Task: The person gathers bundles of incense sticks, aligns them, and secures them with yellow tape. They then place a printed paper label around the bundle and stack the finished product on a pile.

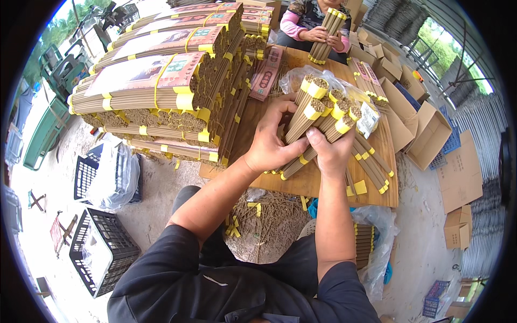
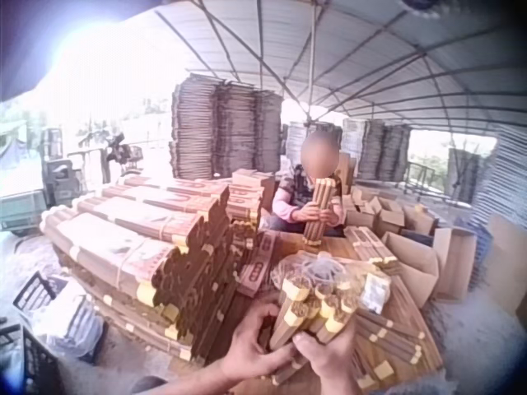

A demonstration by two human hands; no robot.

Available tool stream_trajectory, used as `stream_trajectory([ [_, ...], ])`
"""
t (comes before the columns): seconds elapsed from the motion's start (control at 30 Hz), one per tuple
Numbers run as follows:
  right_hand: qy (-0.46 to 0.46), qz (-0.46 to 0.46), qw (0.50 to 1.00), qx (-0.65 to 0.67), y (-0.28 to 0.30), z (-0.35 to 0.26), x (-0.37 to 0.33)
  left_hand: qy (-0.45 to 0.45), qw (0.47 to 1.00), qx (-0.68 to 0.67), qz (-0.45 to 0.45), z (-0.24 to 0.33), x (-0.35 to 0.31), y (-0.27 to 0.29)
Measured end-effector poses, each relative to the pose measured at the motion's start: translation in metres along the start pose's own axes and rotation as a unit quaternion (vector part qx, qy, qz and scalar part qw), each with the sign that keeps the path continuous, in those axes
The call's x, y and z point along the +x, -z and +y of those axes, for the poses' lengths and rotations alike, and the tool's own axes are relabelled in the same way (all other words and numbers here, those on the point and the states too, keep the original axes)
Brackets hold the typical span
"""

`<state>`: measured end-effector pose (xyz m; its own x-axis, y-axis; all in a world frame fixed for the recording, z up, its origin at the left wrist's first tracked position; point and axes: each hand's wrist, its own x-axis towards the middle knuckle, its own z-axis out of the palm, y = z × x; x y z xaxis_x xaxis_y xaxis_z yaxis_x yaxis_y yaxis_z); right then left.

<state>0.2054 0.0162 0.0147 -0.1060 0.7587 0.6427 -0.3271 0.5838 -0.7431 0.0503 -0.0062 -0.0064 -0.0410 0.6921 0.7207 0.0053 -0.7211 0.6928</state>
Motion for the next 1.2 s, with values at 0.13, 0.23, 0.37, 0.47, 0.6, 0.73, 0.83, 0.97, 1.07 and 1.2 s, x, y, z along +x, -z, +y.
stream_trajectory([
  [0.13,-0.014,0.009,1.0,0.006,-0.002,-0.005,-0.001,-0.014,0.999,0.038,-0.011,0.007,-0.004,0.005],
  [0.23,-0.015,0.007,1.0,0.003,-0.003,-0.007,0.0,0.009,1.0,0.016,-0.015,0.004,-0.007,0.006],
  [0.37,-0.01,0.015,1.0,0.004,-0.006,-0.007,0.002,0.001,1.0,0.018,-0.018,-0.004,-0.008,0.006],
  [0.47,-0.004,0.023,1.0,-0.003,-0.008,-0.008,0.003,0.002,0.999,0.037,-0.022,-0.006,-0.007,0.007],
  [0.6,0.014,0.036,0.999,-0.037,-0.01,-0.009,0.005,0.038,0.999,-0.006,-0.007,-0.002,-0.006,0.008],
  [0.73,-0.002,0.035,0.999,-0.03,-0.01,-0.01,0.006,0.078,0.996,-0.022,0.023,0.0,0.002,0.014],
  [0.83,0.007,0.032,0.999,-0.036,-0.011,-0.012,0.005,0.1,0.992,-0.072,0.025,0.002,0.005,0.018],
  [0.97,0.0,0.042,0.999,-0.027,-0.013,-0.012,0.004,0.1,0.992,-0.072,0.016,0.008,0.007,0.019],
  [1.07,0.001,0.042,0.998,-0.037,-0.012,-0.01,0.006,0.086,0.994,-0.057,0.031,0.005,0.008,0.018],
  [1.2,0.005,0.043,0.998,-0.045,-0.012,-0.007,0.008,0.073,0.996,-0.043,0.036,0.007,0.013,0.017],
])
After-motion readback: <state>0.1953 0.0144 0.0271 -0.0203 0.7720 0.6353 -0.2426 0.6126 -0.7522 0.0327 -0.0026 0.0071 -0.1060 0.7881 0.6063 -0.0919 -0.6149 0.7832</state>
